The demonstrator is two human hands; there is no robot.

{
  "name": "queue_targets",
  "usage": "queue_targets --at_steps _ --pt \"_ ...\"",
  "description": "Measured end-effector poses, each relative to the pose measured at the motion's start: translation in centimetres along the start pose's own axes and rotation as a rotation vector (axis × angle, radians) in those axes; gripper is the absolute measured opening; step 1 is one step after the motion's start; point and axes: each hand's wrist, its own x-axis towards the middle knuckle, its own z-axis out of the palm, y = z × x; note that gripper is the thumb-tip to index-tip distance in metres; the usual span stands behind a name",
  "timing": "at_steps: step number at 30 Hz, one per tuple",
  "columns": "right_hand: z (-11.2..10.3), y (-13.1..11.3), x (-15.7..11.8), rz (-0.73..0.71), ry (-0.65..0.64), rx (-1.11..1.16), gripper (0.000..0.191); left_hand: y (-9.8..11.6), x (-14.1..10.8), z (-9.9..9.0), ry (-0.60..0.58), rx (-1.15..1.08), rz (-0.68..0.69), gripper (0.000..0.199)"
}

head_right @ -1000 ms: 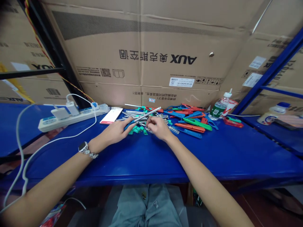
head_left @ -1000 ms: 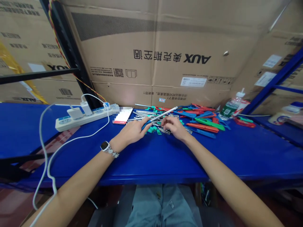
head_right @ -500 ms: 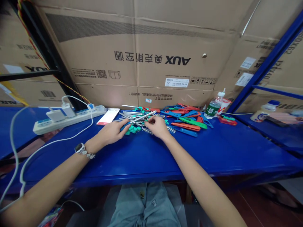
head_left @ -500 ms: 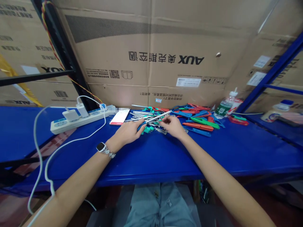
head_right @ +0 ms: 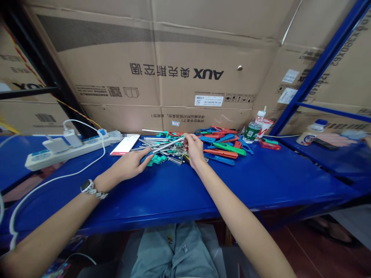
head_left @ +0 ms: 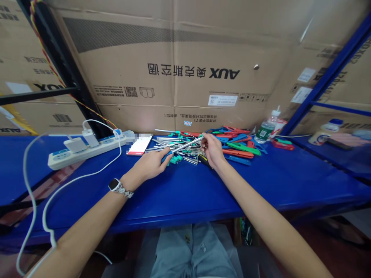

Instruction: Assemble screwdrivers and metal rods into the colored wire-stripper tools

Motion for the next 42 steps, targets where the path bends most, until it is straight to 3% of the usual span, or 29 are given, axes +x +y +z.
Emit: queue_targets --at_steps 5,14,21,25,29,34,39,42 --pt "-0.2 -0.2 0.0 -0.097 -0.002 0.02 0.023 0.2 0.1 0.0 -0.015 -0.033 -0.013 0.036" --pt "0.3 0.2 -0.4 -0.104 -0.076 -0.122 0.027 0.0 0.0 -0.1 -0.011 -0.063 -0.016 0.037" --pt "0.0 0.6 -0.3 -0.144 -0.117 -0.107 0.033 -0.1 0.0 -0.1 0.033 -0.117 -0.001 0.038" --pt "1.0 1.2 -1.3 -0.119 -0.176 -0.184 0.045 0.8 0.2 0.1 0.036 -0.088 0.016 0.037" --pt "2.7 1.9 -2.9 -0.091 -0.304 -0.252 0.044 1.4 0.6 0.4 0.075 -0.1 0.026 0.035" --pt "3.1 1.7 -3.8 0.015 -0.459 -0.228 0.039 1.6 0.7 0.5 0.011 -0.094 -0.037 0.028" --pt "2.8 1.7 -3.7 0.055 -0.362 -0.222 0.04 2.0 0.6 0.2 -0.006 -0.032 -0.055 0.03" --pt "2.6 1.9 -3.5 0.075 -0.385 -0.226 0.039 2.1 0.5 0.2 -0.012 0.0 -0.065 0.031"
